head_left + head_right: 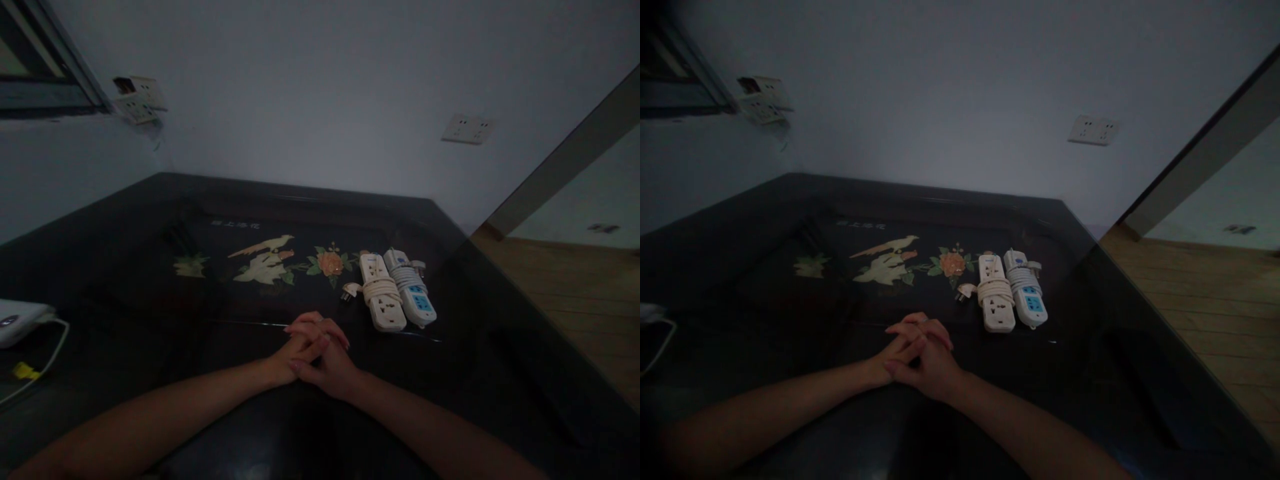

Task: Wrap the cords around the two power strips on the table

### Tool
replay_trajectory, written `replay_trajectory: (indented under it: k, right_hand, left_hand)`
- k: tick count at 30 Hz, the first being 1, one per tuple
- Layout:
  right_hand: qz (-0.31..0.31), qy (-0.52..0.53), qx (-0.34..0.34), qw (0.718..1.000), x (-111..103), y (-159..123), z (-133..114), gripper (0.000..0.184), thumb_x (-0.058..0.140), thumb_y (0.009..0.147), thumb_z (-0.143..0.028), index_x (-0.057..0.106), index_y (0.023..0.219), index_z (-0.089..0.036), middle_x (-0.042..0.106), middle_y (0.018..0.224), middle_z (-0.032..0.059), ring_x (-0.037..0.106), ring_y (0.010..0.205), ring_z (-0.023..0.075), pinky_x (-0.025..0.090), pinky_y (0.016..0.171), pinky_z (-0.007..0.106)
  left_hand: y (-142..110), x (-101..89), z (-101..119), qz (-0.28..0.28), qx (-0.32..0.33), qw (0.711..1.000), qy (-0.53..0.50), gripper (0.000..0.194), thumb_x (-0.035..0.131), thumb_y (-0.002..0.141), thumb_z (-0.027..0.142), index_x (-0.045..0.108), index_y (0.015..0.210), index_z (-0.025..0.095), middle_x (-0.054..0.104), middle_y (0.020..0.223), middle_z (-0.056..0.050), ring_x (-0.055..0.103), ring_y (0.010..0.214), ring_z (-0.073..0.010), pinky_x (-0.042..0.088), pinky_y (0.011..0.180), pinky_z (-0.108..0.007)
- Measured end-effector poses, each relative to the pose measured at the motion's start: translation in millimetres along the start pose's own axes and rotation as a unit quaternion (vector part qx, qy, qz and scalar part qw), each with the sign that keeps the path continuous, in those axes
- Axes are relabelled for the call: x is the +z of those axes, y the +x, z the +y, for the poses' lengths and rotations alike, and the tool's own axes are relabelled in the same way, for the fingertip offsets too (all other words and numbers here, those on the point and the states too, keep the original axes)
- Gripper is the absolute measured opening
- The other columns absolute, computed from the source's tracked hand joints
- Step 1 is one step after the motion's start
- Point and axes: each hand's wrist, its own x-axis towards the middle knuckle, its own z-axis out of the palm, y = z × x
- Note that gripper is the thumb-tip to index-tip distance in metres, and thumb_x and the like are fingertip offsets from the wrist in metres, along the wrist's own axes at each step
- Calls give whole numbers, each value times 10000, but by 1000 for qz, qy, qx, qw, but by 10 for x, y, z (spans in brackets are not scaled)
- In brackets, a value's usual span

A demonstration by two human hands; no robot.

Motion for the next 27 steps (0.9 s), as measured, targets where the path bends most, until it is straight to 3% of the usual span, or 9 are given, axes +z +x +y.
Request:
replay_trajectory:
  k: [18, 27]
  right_hand:
    - [-6, -2, -42, 999, 10, -1, 12, 479, 634, 822, -329, 487, 1275, -285, 452, 1191, 76, 471, 1157, 241, 454, 921, 425]
    - [-2, -10, -64, 998, 4, 13, 9, 455, 612, 832, -339, 492, 1266, -273, 452, 1177, 78, 475, 1140, 239, 459, 902, 423]
  left_hand:
    - [-47, 45, -51, 42, 24, 998, -40, 296, 502, 848, 430, 635, 962, 191, 594, 937, -75, 593, 920, -253, 478, 825, -393]
    - [-54, 24, 8, 19, -16, 999, 20, 218, 470, 815, 287, 583, 961, 172, 578, 962, -61, 575, 962, -223, 454, 874, -330]
